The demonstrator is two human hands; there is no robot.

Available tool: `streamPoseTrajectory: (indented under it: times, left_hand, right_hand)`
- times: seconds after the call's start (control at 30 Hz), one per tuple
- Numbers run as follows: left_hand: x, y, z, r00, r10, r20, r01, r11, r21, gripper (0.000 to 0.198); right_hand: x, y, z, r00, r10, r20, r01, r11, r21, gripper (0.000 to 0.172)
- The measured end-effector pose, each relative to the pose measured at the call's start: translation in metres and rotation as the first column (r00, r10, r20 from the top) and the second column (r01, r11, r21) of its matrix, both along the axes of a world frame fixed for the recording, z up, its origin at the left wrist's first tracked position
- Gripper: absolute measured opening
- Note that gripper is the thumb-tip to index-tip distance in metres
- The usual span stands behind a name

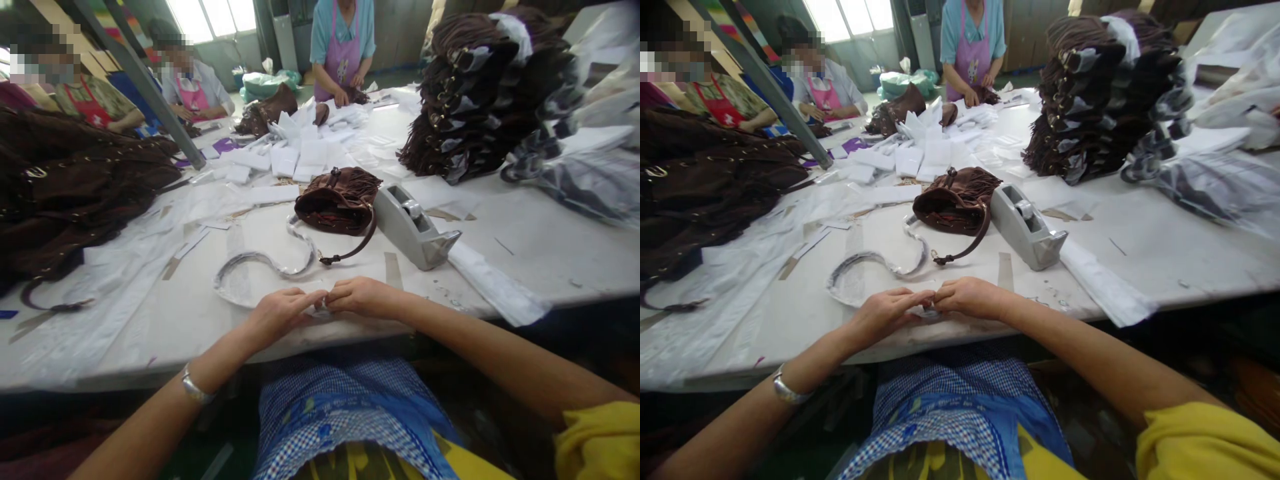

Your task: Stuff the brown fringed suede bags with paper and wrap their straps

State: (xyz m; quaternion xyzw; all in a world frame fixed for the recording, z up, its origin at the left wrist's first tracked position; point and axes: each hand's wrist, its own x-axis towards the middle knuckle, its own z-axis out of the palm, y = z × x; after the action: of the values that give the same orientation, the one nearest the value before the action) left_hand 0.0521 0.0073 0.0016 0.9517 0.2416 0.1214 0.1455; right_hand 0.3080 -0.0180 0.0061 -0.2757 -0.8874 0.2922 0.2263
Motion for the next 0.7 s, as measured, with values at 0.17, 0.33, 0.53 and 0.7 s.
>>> streamPoseTrajectory:
  times: [0.17, 0.33, 0.53, 0.7]
  left_hand:
    - [0.023, -0.008, -0.001, 0.968, 0.239, 0.081, -0.217, 0.952, -0.214, 0.059]
    - [0.033, -0.026, 0.002, 0.949, 0.31, 0.061, -0.256, 0.867, -0.427, 0.079]
    - [0.025, -0.006, 0.0, 1.0, -0.013, -0.003, 0.012, 1.0, -0.005, 0.07]
    - [0.045, -0.024, -0.003, 0.963, 0.257, 0.083, -0.234, 0.948, -0.217, 0.074]
  right_hand:
    - [-0.01, -0.015, 0.005, 0.966, -0.147, 0.211, 0.096, 0.967, 0.235, 0.017]
    - [-0.007, -0.03, -0.003, 0.938, -0.188, 0.289, 0.087, 0.94, 0.329, 0.015]
    - [0.022, -0.014, -0.002, 0.981, -0.018, 0.192, -0.036, 0.96, 0.277, 0.026]
    - [0.009, -0.03, 0.0, 0.931, -0.215, 0.294, 0.101, 0.928, 0.36, 0.016]
